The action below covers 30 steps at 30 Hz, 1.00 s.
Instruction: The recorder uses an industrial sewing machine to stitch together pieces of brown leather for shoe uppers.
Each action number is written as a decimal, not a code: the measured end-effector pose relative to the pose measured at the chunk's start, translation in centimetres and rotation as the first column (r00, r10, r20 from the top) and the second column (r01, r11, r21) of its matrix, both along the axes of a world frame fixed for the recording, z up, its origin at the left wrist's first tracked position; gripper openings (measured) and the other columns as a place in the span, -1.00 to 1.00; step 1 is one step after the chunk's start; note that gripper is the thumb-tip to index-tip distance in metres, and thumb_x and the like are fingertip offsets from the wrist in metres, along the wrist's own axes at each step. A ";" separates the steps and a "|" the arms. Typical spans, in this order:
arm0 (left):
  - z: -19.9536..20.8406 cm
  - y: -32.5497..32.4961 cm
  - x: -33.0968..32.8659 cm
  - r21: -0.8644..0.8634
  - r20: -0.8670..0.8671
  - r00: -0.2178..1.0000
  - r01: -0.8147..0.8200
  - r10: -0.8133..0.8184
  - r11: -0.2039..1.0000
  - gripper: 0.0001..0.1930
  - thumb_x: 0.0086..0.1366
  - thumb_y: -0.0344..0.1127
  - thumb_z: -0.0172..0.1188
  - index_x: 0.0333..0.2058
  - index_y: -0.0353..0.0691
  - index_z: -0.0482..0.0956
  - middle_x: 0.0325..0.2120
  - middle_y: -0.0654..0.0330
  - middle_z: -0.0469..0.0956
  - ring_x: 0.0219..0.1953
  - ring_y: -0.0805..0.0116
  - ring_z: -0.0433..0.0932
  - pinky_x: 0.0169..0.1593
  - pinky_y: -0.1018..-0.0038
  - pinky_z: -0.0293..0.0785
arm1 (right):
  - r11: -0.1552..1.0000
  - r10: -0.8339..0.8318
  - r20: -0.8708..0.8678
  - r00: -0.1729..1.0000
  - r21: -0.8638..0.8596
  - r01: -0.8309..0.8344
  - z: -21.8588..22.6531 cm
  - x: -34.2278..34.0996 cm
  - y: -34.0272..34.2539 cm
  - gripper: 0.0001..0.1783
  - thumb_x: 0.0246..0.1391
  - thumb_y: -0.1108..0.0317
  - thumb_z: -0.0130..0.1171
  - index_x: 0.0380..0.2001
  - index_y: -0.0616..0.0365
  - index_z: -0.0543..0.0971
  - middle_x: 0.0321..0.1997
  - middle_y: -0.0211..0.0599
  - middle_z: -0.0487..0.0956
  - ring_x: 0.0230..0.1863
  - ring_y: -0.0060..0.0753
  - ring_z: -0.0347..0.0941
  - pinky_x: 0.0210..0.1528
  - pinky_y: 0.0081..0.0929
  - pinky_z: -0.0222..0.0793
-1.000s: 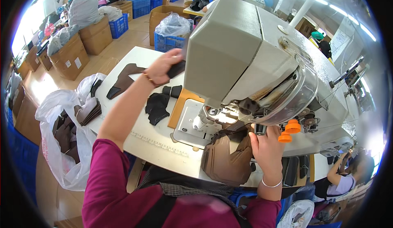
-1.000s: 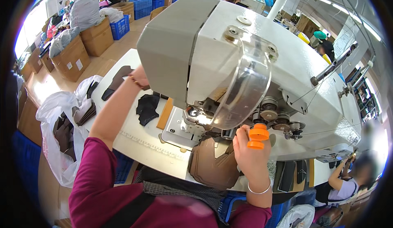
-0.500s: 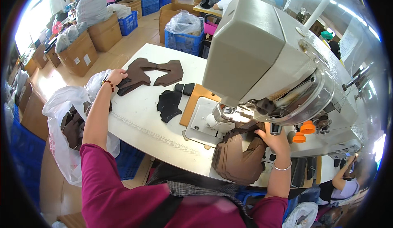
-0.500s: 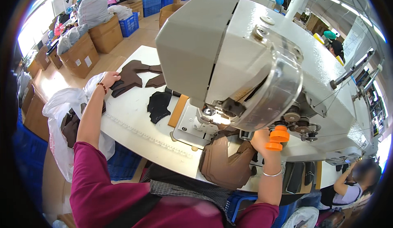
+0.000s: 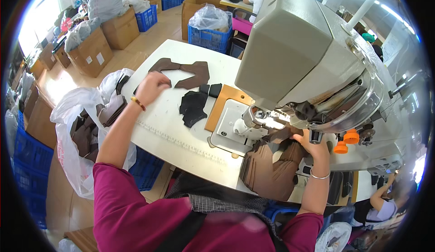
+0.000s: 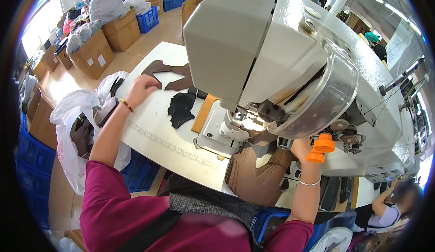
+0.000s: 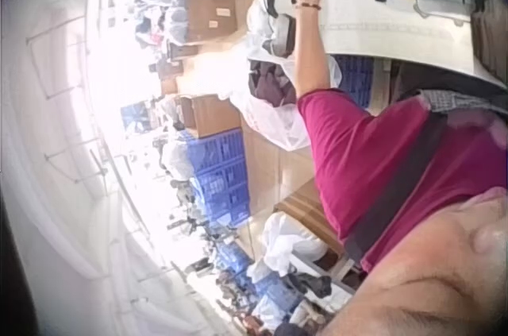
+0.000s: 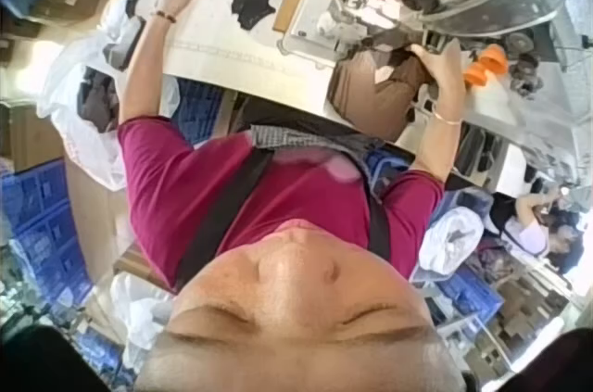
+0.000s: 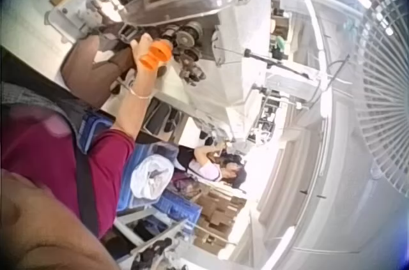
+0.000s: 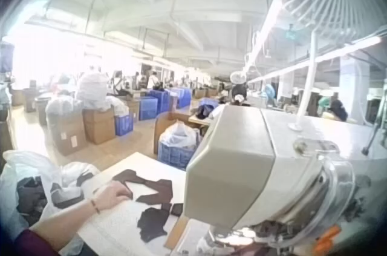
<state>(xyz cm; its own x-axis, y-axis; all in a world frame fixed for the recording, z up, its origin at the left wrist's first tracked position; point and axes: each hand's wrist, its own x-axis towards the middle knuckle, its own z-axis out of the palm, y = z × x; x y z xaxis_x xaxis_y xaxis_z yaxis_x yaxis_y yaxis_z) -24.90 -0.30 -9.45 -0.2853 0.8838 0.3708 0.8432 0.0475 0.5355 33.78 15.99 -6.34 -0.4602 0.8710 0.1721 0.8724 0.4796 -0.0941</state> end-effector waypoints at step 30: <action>1.0 0.4 14.3 -0.159 -0.150 0.984 0.074 -0.098 0.985 -0.95 0.18 -0.43 0.27 -0.39 -0.21 0.68 -0.37 0.13 0.65 -0.22 0.05 0.63 -0.11 0.18 0.57 | 0.705 0.663 -0.059 0.746 0.383 -0.597 10.6 -6.6 -15.1 -0.47 -0.04 0.40 0.23 0.10 0.01 0.62 0.01 -0.12 0.55 0.02 -0.12 0.55 0.06 -0.27 0.50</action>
